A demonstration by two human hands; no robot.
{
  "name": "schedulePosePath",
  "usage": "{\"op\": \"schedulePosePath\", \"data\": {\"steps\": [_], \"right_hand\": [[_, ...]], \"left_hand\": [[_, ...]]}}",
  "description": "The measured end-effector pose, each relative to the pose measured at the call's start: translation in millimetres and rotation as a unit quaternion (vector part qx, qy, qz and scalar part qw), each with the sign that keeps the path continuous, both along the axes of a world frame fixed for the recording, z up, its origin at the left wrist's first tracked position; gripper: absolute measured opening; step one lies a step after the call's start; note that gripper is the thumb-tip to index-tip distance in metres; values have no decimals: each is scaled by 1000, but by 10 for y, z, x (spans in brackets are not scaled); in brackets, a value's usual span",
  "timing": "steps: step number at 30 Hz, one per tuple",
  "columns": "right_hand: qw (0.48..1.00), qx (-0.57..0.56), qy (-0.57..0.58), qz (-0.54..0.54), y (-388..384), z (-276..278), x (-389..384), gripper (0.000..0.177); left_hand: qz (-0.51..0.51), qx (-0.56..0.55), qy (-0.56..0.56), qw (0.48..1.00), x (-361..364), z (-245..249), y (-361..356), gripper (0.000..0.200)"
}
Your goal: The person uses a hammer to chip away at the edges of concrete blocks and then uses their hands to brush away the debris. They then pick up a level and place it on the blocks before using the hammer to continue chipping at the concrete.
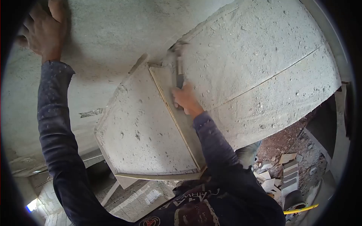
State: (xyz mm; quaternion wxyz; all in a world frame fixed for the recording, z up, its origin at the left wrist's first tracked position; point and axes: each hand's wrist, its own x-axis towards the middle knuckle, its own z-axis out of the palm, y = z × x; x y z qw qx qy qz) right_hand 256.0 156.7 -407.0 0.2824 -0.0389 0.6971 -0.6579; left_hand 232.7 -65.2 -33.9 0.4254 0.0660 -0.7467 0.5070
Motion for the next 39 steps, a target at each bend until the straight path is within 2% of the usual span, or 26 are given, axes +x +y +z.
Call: {"op": "schedulePosePath", "data": {"steps": [1, 2, 4, 6, 8, 10, 11, 12, 13, 14, 15, 17, 20, 21, 23, 24, 26, 27, 28, 29, 30, 33, 35, 37, 38, 39], "right_hand": [[904, -61, -324, 273, 138, 144, 101, 18], [907, -63, -316, 272, 111, 173, -59, 18], [883, -197, -392, 167, 354, 275, -291, 17], [898, -238, -369, 6, 562, 650, -721, 23], [875, -366, -266, -170, 621, 854, -974, 30], [862, -405, -213, -218, 473, 692, -986, 31], [843, -441, -160, -264, 412, 576, -922, 33], [883, -370, -155, -245, 227, 478, -514, 31], [939, -246, -237, -31, 131, 259, -141, 33], [930, -99, -303, 184, 158, 273, 7, 36], [931, -100, -301, 184, 200, 219, 20, 36], [881, -95, -375, 272, 191, 183, -96, 36], [902, -209, -366, 90, 425, 314, -578, 44], [884, -270, -381, 3, 543, 410, -706, 48], [866, -367, -275, -201, 548, 684, -976, 53], [865, -370, -272, -203, 450, 617, -979, 53], [806, -473, -179, -306, 218, 386, -712, 50], [899, -353, -213, -150, 97, 168, -223, 48], [948, -215, -236, 12, 45, 10, 167, 46], [912, -169, -341, 151, 64, 6, 104, 46], [845, -121, -438, 282, 71, 46, -9, 46], [896, -144, -371, 197, 278, 259, -421, 48], [876, -251, -411, 13, 494, 529, -779, 48], [875, -369, -269, -158, 585, 628, -997, 48], [875, -371, -269, -158, 475, 550, -999, 48], [831, -434, -245, -245, 339, 418, -935, 48]], "left_hand": [[-4, 1, -3, 1000, -38, -12, 7, 84], [-7, -1, 4, 1000, -65, -26, 2, 84], [3, 18, -7, 1000, 49, -134, 39, 84], [20, 4, -7, 1000, 33, -51, -41, 84], [53, 35, -14, 998, 95, -63, -33, 84], [80, 51, -6, 995, 69, -61, -16, 84], [45, 43, -7, 998, 17, -98, 41, 85], [9, 34, -8, 999, -17, -101, 72, 85], [9, 30, -6, 999, -11, -78, 54, 85], [8, 23, -11, 1000, 0, -83, 44, 85], [4, 14, -13, 1000, -7, -76, 38, 86], [-2, 13, -5, 1000, -62, -35, 12, 86], [8, 24, -25, 999, 30, -35, 30, 87], [20, 21, -35, 999, 38, -40, -9, 87], [18, 43, -33, 998, 99, -94, -51, 88], [-1, 44, -9, 999, 46, -81, -83, 88], [35, 46, -9, 998, 72, -95, -1, 88], [71, 46, -8, 996, 69, -75, 42, 88], [68, 44, -9, 997, 76, -25, -5, 88], [54, 24, -22, 998, 116, 12, -101, 88], [36, 4, -35, 999, 83, 17, -116, 88], [56, 5, -36, 998, 101, -3, -52, 86], [42, 12, -21, 999, 0, 4, 13, 86], [63, 43, -42, 996, 84, -114, 82, 86], [40, 48, -33, 998, 44, -126, 90, 85], [15, 52, -24, 998, 3, -120, 89, 85]]}}
